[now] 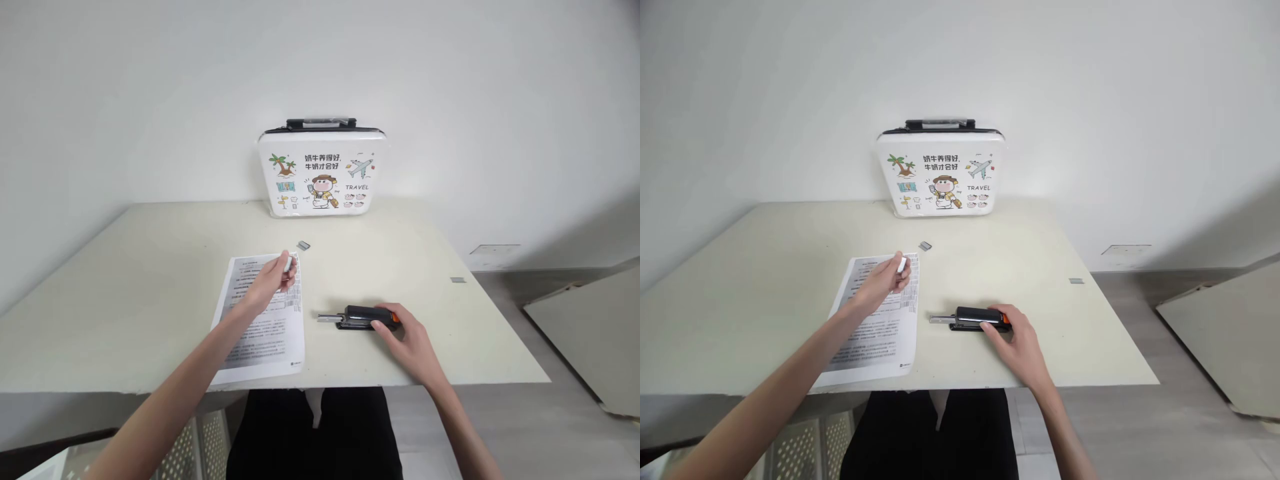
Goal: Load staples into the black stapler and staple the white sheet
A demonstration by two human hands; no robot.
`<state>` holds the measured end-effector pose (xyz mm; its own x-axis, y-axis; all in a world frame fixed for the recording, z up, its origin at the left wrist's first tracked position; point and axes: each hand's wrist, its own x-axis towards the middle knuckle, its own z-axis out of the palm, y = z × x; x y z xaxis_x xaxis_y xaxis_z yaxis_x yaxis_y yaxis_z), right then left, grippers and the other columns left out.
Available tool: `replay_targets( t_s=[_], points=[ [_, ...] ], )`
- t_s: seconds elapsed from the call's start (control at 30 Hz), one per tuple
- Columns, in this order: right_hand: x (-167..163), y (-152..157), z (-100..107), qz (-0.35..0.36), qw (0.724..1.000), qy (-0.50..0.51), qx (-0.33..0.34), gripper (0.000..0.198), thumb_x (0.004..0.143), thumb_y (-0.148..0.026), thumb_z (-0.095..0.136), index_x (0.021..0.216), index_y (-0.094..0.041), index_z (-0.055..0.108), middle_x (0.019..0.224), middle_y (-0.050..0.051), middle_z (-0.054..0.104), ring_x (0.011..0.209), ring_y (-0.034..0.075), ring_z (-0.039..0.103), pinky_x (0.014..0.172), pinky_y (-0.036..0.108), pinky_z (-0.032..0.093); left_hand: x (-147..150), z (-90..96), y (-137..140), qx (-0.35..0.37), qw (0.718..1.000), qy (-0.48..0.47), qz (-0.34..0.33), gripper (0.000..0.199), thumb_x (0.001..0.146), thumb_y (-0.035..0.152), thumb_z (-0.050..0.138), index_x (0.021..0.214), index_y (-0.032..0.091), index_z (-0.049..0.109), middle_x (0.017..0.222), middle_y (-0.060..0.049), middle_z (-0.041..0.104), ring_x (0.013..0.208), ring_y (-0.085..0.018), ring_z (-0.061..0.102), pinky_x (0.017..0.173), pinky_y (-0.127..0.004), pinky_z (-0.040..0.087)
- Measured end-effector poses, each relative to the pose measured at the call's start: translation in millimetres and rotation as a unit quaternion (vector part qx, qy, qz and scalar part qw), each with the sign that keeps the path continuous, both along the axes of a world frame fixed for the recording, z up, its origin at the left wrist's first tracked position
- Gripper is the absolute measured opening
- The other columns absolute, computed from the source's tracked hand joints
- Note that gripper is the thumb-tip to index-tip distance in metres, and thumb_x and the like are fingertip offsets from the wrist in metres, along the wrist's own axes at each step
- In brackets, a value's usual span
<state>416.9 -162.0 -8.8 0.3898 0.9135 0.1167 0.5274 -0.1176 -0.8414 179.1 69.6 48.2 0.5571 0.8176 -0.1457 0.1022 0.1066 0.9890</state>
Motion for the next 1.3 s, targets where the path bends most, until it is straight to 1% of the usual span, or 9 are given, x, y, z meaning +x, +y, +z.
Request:
replay_targets(
  t_s=[0.07,0.17,0.3,0.37,0.5,0.63,0.8,1.0,1.3],
  points=[
    [-0.6,-0.3,-0.4,-0.003,1.0,-0.001,0.0,0.038,0.098,-0.058,0.062,0.117,-0.027,0.068,0.117,0.008,0.075,0.107,0.029,0.068,0.095,0.044,0.053,-0.9,3.6,-12.7,0.0,1.0,0.013,-0.024,0.048,0.099,0.067,0.054,0.095,0.02,0.056,0.073,0.004,0.039,0.053,-0.009,0.037,0.047,-0.023,0.029],
    [-1.4,-0.6,-0.4,-0.007,1.0,-0.003,0.002,0.039,0.098,-0.059,0.062,0.118,-0.026,0.069,0.118,0.009,0.075,0.108,0.029,0.068,0.096,0.044,0.053,-3.9,7.4,-30.1,0.033,0.995,0.044,-0.079,0.04,0.104,0.059,0.048,0.103,0.02,0.059,0.076,0.004,0.037,0.055,-0.01,0.036,0.05,-0.025,0.034],
    [-1.3,-1.1,0.6,-0.011,1.0,-0.008,0.005,0.041,0.097,-0.061,0.062,0.117,-0.026,0.069,0.117,0.009,0.076,0.107,0.029,0.069,0.095,0.044,0.054,-10.2,10.8,-48.4,0.111,0.967,0.14,-0.182,0.041,0.109,0.052,0.037,0.123,0.023,0.063,0.074,0.002,0.046,0.065,-0.017,0.049,0.064,-0.031,0.046],
    [-0.5,-1.4,0.5,-0.01,1.0,-0.009,0.004,0.041,0.097,-0.061,0.062,0.117,-0.026,0.069,0.117,0.008,0.076,0.107,0.029,0.069,0.095,0.044,0.054,-11.5,11.6,-56.0,0.159,0.949,0.184,-0.202,0.043,0.11,0.049,0.035,0.133,0.024,0.061,0.076,0.0,0.054,0.071,-0.019,0.056,0.07,-0.033,0.049],
    [1.5,-1.3,-1.0,-0.011,1.0,-0.012,0.004,0.042,0.096,-0.062,0.062,0.116,-0.026,0.07,0.116,0.009,0.076,0.106,0.029,0.069,0.094,0.044,0.054,-8.5,8.4,-68.1,0.29,0.916,0.211,-0.182,0.038,0.111,0.042,0.038,0.137,0.027,0.061,0.111,-0.005,0.073,0.099,-0.023,0.069,0.091,-0.037,0.053],
    [2.3,-0.4,-1.7,-0.014,1.0,-0.011,0.006,0.043,0.096,-0.062,0.062,0.117,-0.025,0.07,0.118,0.01,0.076,0.108,0.03,0.069,0.097,0.046,0.053,-4.2,-2.9,-74.1,0.382,0.877,0.218,-0.193,0.034,0.112,0.037,0.041,0.139,0.029,0.059,0.133,-0.004,0.072,0.126,-0.025,0.064,0.109,-0.04,0.048],
    [3.2,0.2,-1.6,-0.011,1.0,-0.008,0.012,0.04,0.096,-0.059,0.063,0.116,-0.026,0.07,0.12,0.009,0.076,0.11,0.029,0.069,0.098,0.045,0.053,1.9,-18.7,-77.3,0.415,0.846,0.247,-0.226,0.034,0.111,0.035,0.047,0.141,0.028,0.059,0.134,-0.004,0.073,0.128,-0.027,0.063,0.109,-0.043,0.05],
    [4.6,0.2,-3.8,-0.014,1.0,-0.006,0.014,0.041,0.095,-0.06,0.064,0.118,-0.026,0.07,0.122,0.008,0.076,0.11,0.029,0.07,0.098,0.045,0.054,8.8,-20.0,-80.1,0.428,0.844,0.24,-0.216,0.028,0.109,0.031,0.05,0.131,0.028,0.067,0.128,-0.004,0.074,0.123,-0.026,0.065,0.107,-0.043,0.052],
    [5.0,0.2,-4.2,-0.015,1.0,-0.008,0.015,0.04,0.096,-0.06,0.064,0.117,-0.027,0.07,0.121,0.008,0.076,0.11,0.029,0.069,0.099,0.045,0.053,7.8,-22.4,-81.1,0.442,0.834,0.254,-0.213,0.028,0.109,0.031,0.052,0.133,0.026,0.066,0.133,-0.005,0.072,0.124,-0.027,0.065,0.108,-0.043,0.049]
  ],
)
